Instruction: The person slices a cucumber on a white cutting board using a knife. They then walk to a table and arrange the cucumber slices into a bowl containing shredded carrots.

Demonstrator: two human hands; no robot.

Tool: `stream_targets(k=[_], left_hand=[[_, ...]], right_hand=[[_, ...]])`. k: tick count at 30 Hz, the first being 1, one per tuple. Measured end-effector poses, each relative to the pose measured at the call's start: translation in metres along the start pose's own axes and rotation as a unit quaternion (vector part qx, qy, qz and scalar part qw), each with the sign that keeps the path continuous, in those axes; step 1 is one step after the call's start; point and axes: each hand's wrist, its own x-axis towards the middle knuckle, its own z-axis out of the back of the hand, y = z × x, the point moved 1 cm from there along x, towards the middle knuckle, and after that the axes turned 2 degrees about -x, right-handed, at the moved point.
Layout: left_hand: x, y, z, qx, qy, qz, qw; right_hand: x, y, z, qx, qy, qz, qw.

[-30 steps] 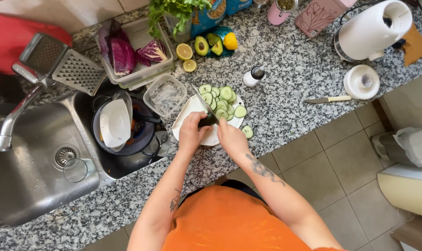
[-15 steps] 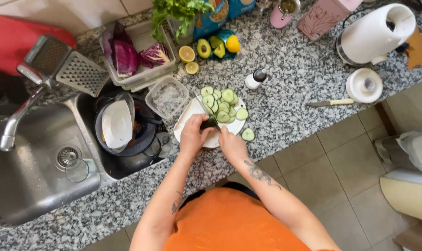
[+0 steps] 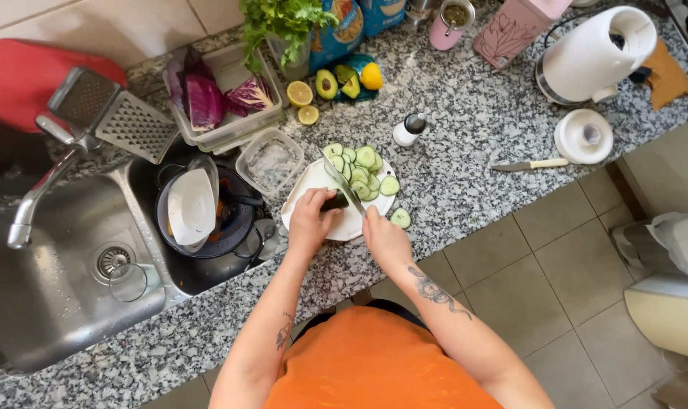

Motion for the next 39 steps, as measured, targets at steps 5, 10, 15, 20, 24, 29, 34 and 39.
stream_targets(k=[5,10,15,20,24,29,34,39], left_hand=[[-0.002,-0.002,0.000,-0.005,0.003,0.010,1.000],[-0.003,-0.001,0.000,0.002,0.005,0.017,1.000],[-0.002,0.002,-0.001,-0.007,0.001,0.009,1.000],[-0.002,0.005,-0.003,-0.007,-0.002,0.006,1.000],[-0.002,0.006,-0.004,-0.010,-0.001,0.007,1.000],[-0.003,0.004,-0.003,-0.011,-0.001,0.007,1.000],[-0.004,0.011,-0.009,0.002,0.004,-0.005,1.000],[-0.002,0.010,-0.007,0.012,0.005,0.004,1.000]], right_hand=[[-0.005,0.007,0.010,0.009,-0.006,0.001,1.000],[-0.004,0.006,0.005,0.007,-0.010,0.012,1.000],[-0.004,0.004,-0.001,-0.022,-0.017,0.014,1.000],[-0.002,0.005,-0.003,-0.028,-0.027,0.015,0.999],[-0.001,0.005,-0.004,-0.037,-0.024,0.017,0.999],[0.004,0.008,-0.003,-0.049,-0.016,0.011,0.999],[0.027,0.013,-0.004,0.004,-0.019,0.015,1.000],[0.009,-0.002,-0.019,-0.025,0.001,0.015,1.000]])
